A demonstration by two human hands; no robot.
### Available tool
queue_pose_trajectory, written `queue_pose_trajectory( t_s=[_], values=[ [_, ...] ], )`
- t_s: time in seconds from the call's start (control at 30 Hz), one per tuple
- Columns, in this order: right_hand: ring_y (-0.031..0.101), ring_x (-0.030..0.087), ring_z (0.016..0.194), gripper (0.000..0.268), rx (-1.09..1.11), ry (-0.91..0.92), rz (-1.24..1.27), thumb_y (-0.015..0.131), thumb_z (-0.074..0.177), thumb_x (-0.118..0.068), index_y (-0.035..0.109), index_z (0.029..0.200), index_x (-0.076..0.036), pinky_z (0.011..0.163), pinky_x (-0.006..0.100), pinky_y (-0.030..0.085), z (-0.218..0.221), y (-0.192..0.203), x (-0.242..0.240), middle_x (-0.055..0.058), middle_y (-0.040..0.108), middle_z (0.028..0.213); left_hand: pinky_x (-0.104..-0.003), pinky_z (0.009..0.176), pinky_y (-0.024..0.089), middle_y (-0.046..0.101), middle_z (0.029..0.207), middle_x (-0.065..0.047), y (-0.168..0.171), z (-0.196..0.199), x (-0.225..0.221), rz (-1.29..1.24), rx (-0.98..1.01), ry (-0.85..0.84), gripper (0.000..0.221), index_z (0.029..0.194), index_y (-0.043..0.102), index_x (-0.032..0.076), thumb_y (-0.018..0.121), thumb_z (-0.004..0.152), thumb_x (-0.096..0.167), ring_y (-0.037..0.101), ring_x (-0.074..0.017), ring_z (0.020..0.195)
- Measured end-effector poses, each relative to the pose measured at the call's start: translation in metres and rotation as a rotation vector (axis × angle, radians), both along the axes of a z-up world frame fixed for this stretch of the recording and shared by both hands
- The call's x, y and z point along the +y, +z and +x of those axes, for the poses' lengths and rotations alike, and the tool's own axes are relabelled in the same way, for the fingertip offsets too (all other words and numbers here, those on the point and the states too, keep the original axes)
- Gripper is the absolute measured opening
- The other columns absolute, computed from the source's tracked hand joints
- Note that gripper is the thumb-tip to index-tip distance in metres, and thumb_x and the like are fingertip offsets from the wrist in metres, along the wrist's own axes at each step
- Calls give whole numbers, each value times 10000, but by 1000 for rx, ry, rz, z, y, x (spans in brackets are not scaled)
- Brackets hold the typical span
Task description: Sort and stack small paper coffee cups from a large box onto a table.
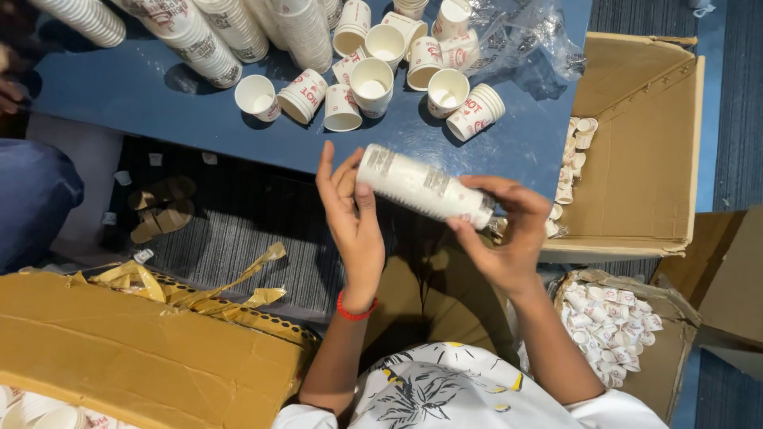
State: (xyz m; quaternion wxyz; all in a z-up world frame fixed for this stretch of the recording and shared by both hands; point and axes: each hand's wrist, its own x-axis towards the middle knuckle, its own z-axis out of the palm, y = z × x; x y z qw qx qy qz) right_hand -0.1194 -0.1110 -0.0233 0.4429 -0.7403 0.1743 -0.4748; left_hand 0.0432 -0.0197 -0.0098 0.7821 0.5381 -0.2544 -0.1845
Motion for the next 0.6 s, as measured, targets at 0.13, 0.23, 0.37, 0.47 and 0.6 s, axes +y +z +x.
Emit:
queue_pose_trajectory(
  t_s=[0.13,0.23,0.37,0.47,0.6],
  values=[
    [683,299,1117,689,8,-59,-138,838,919,19,298,1324,-119,978,352,572,12,41,-8,234,633,1232,-494,1240,351,616,1447,-153,4,-1,4,405,-637,218,668,1631,258,-17,607,1068,64,525,-385,1379],
    [685,277,1083,709,76,-54,-379,886,866,-40,320,1288,-90,887,347,523,36,70,-11,226,668,1239,-529,1240,346,502,1511,-235,6,-8,3,424,-995,222,783,1584,249,18,632,901,35,435,-469,1445],
    [693,214,1004,627,171,21,-408,933,844,-172,438,1213,-63,807,338,562,70,81,-8,166,717,1216,-503,1227,392,532,1525,-157,-4,3,3,328,-829,111,889,1609,264,9,773,883,69,517,-392,1415],
    [689,176,985,525,192,174,-218,869,902,-150,467,1221,-36,774,295,585,86,82,-10,146,722,1274,-485,1185,435,519,1513,-186,-12,17,5,370,-746,129,899,1556,329,-9,814,802,60,525,-415,1376],
    [692,129,1047,363,115,485,145,697,1068,-166,476,1316,-21,830,279,642,106,86,-24,109,664,1396,-475,1145,465,530,1439,-201,-8,34,11,376,-727,340,809,1475,427,-19,855,795,78,552,-404,1336]
  ],
)
